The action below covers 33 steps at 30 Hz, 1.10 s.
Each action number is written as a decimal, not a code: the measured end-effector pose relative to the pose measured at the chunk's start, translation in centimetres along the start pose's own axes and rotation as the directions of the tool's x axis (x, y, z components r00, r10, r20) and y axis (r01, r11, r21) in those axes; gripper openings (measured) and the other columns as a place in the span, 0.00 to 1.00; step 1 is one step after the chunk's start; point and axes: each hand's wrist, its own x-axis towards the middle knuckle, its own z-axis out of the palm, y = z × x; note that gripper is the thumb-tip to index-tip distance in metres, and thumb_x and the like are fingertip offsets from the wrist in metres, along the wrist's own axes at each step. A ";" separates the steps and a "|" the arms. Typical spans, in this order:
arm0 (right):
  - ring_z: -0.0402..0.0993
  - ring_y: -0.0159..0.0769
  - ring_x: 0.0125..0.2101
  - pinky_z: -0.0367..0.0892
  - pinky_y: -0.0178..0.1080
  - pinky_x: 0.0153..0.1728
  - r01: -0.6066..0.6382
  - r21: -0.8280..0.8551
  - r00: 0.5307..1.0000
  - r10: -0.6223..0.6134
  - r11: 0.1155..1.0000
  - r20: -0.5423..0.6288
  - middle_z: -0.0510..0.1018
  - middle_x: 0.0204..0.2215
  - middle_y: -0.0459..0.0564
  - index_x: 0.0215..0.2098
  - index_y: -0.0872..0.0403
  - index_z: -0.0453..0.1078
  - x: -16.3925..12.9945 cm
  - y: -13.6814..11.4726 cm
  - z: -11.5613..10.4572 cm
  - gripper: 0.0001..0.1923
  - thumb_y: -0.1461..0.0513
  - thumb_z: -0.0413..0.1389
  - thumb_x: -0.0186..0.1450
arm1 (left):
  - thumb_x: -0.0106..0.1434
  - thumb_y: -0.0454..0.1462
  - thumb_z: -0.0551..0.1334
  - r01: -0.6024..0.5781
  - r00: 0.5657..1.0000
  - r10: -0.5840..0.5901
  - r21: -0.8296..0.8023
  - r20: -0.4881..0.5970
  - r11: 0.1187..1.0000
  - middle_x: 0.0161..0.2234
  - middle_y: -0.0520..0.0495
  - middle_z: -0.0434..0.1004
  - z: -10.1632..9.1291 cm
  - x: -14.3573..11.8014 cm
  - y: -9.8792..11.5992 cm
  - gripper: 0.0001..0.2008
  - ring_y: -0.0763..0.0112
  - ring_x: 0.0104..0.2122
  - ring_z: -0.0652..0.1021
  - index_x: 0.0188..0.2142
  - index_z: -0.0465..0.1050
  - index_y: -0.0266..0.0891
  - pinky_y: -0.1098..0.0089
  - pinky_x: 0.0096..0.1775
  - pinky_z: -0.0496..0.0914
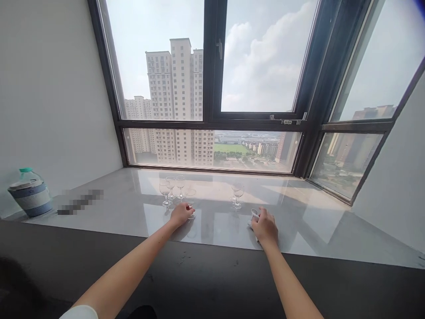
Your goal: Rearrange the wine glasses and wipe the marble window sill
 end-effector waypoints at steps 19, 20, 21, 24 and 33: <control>0.66 0.44 0.49 0.62 0.39 0.41 0.030 -0.029 1.000 -0.030 0.999 -0.007 0.74 0.48 0.56 0.55 0.55 0.63 -0.3 0.0 0.1 0.20 0.59 0.48 0.66 | 0.64 0.43 0.57 -0.141 0.989 0.148 0.212 -0.016 0.967 0.33 0.45 0.79 0.6 -4.1 2.0 0.10 0.63 0.35 0.78 0.36 0.73 0.40 0.70 0.34 0.63; 0.66 0.44 0.50 0.62 0.40 0.41 0.036 -0.024 0.999 -0.036 0.999 -0.010 0.74 0.48 0.56 0.55 0.55 0.63 -0.4 -0.1 0.1 0.20 0.58 0.49 0.66 | 0.63 0.43 0.57 -0.140 0.989 0.147 0.214 -0.018 0.967 0.33 0.45 0.79 0.6 -4.1 2.0 0.10 0.63 0.35 0.78 0.35 0.73 0.40 0.70 0.34 0.63; 0.66 0.45 0.50 0.62 0.40 0.42 0.047 -0.019 0.999 -0.047 0.999 -0.018 0.74 0.49 0.56 0.55 0.55 0.62 -0.4 -0.2 -0.1 0.21 0.56 0.50 0.65 | 0.63 0.43 0.57 -0.137 0.989 0.144 0.216 -0.019 0.967 0.33 0.45 0.79 0.6 -4.1 2.0 0.10 0.63 0.35 0.78 0.35 0.73 0.40 0.70 0.34 0.63; 0.64 0.47 0.51 0.61 0.44 0.46 0.112 -0.027 0.989 -0.114 0.993 -0.097 0.72 0.51 0.58 0.56 0.56 0.61 -1.0 -0.9 -0.8 0.25 0.53 0.50 0.64 | 0.63 0.43 0.57 -0.124 0.991 0.130 0.215 -0.017 0.969 0.34 0.44 0.79 0.5 -4.2 2.2 0.11 0.63 0.37 0.78 0.35 0.73 0.40 0.69 0.35 0.63; 0.58 0.61 0.55 0.59 0.57 0.48 -0.017 -0.064 0.975 0.003 0.998 -0.220 0.63 0.55 0.70 0.64 0.60 0.53 -4.3 -3.1 -2.9 0.35 0.48 0.47 0.65 | 0.63 0.43 0.58 -0.075 0.997 0.077 0.213 0.000 0.974 0.36 0.43 0.80 0.3 -4.2 2.7 0.11 0.62 0.38 0.79 0.36 0.75 0.39 0.69 0.37 0.64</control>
